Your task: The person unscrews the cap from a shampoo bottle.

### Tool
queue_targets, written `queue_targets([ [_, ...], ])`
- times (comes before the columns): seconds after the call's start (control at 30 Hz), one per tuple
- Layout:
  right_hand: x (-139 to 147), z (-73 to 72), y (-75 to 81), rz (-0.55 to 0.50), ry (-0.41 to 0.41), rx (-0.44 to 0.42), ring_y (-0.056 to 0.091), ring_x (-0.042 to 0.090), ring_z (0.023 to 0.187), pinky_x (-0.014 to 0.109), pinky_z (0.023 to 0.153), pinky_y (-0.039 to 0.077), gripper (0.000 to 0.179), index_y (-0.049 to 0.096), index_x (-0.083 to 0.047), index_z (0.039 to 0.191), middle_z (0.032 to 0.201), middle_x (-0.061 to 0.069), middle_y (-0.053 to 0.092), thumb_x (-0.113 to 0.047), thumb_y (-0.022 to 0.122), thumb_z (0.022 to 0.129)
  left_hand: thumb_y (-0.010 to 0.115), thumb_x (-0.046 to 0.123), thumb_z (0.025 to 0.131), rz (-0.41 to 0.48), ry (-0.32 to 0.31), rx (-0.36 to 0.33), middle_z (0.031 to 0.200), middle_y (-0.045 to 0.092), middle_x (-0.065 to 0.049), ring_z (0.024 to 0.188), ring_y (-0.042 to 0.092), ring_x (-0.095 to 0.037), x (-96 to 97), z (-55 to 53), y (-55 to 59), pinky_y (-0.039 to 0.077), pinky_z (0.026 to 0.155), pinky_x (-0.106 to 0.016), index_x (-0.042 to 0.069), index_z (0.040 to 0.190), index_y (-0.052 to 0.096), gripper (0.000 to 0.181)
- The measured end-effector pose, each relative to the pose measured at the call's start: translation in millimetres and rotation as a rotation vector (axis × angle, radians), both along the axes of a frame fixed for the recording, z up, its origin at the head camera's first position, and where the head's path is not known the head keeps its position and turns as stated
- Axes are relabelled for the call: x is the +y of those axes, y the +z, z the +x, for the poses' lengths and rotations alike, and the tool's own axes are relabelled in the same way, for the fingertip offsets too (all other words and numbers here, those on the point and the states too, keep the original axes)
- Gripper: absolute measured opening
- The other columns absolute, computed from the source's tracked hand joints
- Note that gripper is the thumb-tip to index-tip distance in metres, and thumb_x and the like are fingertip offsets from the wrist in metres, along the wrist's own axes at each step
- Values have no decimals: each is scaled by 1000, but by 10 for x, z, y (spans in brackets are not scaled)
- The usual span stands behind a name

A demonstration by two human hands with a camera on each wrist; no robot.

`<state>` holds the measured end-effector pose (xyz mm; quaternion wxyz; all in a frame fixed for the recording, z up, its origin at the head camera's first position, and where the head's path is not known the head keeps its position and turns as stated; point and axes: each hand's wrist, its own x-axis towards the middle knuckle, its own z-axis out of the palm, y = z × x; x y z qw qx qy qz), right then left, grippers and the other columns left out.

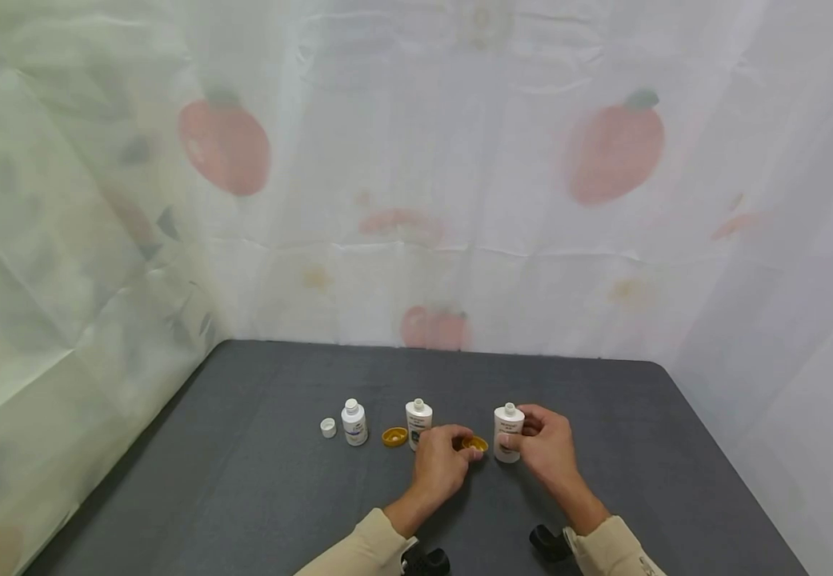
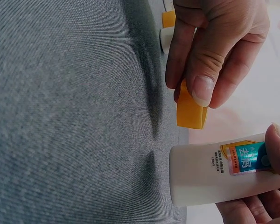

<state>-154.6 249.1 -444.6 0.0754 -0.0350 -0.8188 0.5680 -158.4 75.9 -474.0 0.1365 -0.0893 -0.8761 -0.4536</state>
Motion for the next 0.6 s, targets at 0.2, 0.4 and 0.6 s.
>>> queue_targets([
  [0.2,14,1,-30,0,12,12,72,4,97,33,89,64,44,66,8,129,126,28,71,8,78,86,90,7,77,-13,2,2,84,79,-4,71,66,-7,1,5,-11,55,63,-22,7,91,82,16],
  [0.4,11,-2,-32,-6,5,-1,75,20,105,32,87,64,45,66,8,129,126,28,71,8,78,86,90,6,77,-29,6,13,84,79,-4,72,68,-9,2,-2,-33,55,63,-22,7,91,82,16],
  [0.6,8,-19,-40,-17,-1,-17,73,10,98,30,85,63,45,67,8,128,124,26,72,6,80,85,90,7,77,-22,-2,13,85,79,-5,73,69,-10,5,-7,-42,56,64,-23,6,92,82,17],
])
